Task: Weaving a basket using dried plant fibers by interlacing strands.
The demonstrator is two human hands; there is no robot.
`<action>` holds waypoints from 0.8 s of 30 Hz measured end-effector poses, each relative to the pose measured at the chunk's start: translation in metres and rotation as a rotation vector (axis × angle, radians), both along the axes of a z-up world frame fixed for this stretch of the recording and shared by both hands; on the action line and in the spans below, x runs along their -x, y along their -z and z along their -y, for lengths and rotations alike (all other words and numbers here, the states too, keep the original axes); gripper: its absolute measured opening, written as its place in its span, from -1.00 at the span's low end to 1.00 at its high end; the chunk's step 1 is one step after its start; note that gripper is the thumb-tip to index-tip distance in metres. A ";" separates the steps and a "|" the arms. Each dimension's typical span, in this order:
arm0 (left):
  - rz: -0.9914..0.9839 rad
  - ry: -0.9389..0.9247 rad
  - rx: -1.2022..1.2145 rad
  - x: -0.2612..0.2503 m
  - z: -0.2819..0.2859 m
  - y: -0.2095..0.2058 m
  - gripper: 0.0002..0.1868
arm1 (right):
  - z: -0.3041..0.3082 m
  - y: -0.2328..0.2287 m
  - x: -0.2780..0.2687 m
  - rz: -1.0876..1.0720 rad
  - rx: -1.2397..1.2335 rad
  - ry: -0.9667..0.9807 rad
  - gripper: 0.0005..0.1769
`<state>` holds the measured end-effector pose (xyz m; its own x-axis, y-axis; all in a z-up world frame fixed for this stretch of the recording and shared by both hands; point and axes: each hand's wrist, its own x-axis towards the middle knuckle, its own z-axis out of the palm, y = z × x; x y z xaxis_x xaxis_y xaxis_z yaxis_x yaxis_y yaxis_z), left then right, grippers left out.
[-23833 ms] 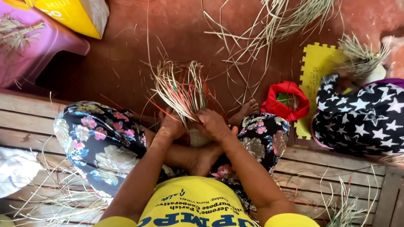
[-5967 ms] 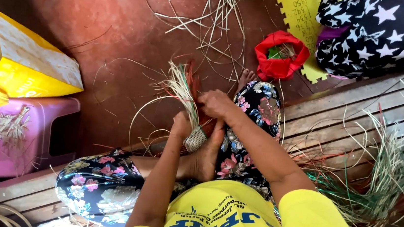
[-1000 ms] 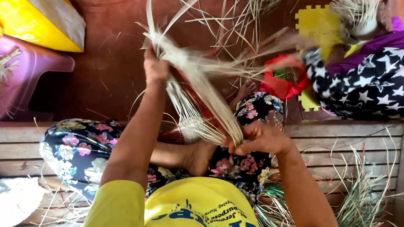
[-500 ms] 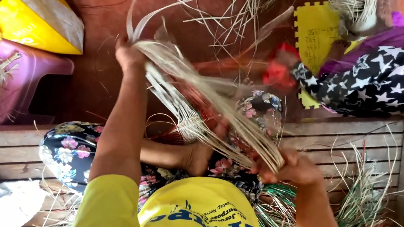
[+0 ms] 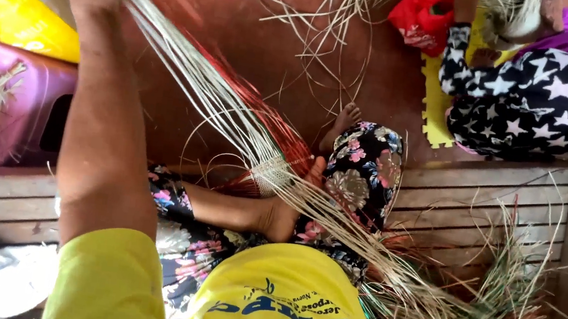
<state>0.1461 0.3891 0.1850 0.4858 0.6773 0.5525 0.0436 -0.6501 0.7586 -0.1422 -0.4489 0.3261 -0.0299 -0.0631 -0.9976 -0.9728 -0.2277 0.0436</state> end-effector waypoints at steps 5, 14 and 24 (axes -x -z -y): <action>-0.101 0.115 0.745 0.109 0.030 0.105 -0.80 | -0.065 -0.083 -0.074 -0.115 -0.077 -0.837 -0.70; -1.295 0.435 -0.037 0.223 0.344 0.024 -0.30 | -0.211 -0.004 -0.245 1.003 -0.273 -0.837 -0.50; -1.069 0.301 -0.090 0.224 0.348 0.088 -0.76 | -0.274 0.195 -0.262 0.942 -0.188 -0.916 -0.66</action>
<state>-0.0776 0.0411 0.0966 0.8785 0.4306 -0.2070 0.4778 -0.7949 0.3739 0.1199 -0.1745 0.1315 0.6525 0.4510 -0.6090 -0.1059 -0.7415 -0.6626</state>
